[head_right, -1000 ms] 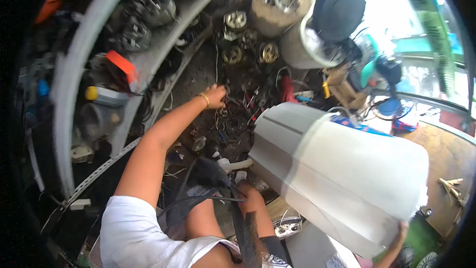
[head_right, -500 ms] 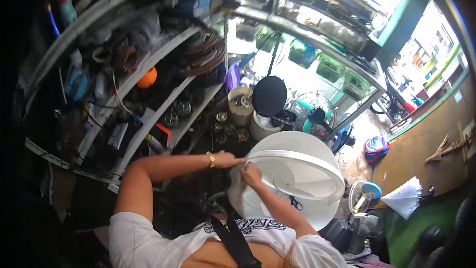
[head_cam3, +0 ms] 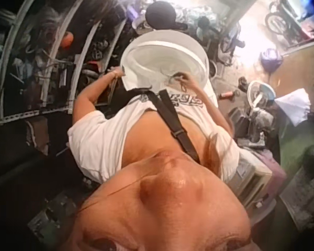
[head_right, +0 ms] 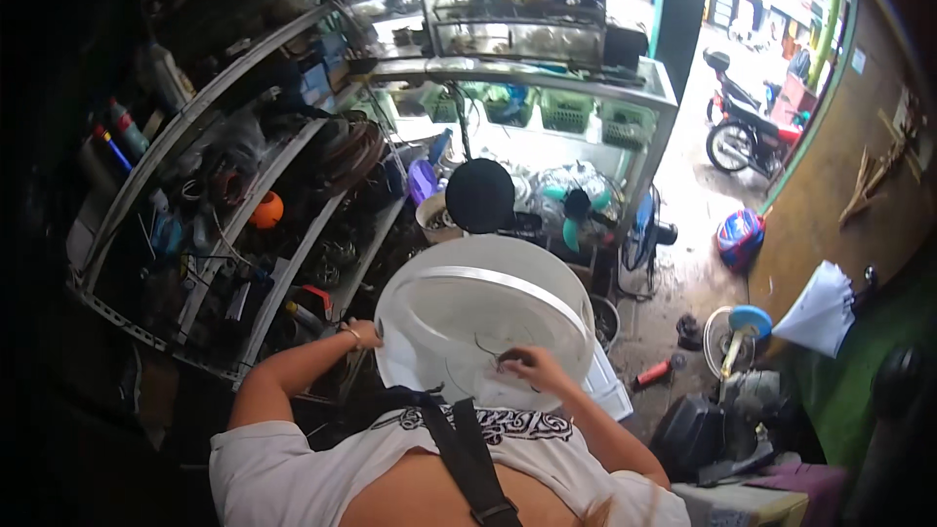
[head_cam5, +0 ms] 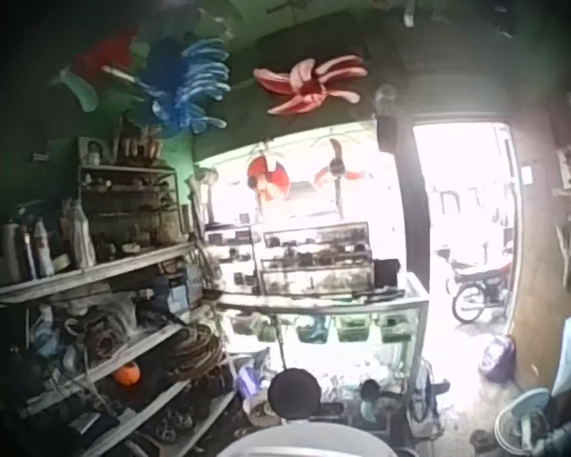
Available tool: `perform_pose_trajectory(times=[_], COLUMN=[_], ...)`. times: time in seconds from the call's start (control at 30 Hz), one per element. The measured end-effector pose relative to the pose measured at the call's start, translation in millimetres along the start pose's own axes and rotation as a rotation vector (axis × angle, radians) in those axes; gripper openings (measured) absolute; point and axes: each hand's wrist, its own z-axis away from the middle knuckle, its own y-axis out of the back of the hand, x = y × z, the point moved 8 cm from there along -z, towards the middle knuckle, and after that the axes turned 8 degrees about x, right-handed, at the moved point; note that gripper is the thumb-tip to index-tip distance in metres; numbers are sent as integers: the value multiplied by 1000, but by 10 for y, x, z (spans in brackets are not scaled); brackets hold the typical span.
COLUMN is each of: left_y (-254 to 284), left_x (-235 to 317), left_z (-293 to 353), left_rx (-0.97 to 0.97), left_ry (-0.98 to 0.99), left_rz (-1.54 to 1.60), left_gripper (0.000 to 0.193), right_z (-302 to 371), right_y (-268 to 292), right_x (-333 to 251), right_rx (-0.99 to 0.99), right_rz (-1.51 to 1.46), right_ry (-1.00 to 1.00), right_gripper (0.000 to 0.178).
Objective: The person works on a washing machine top assembly, repositioning the plastic tub and connecting the wires, then wrapping the wire connections with electrical tape by hand.
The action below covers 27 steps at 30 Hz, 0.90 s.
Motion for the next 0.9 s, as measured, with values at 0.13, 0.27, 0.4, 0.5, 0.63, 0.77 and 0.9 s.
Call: perform_pose_trajectory(times=[0.13,0.27,0.4,0.5,0.63,0.77,0.9], left_y=[201,493,-321,-733,-510,-566,-826], left_x=[-95,-296,-854,-683,-156,-165,-402], left_z=[157,228,-449,-578,-488,-373,-163], left_rx=[10,453,69,-30,-24,-37,-59], left_ry=[-36,185,216,262,117,123,106], left_rz=[127,192,480,813,603,707,748], left_gripper=[47,37,69,83,76,58,52], right_z=[324,380,236,49,-106,89,117], right_y=[620,1139,1455,1661,1635,1666,1482], right_x=[141,411,1138,1830,1992,2299,2291], right_rx=[343,961,1098,805,624,615,663], right_rz=[47,791,760,336,555,594,396], right_ry=[-92,-84,-394,-587,-586,-596,-512], right_gripper=[22,64,81,74,36,28,28])
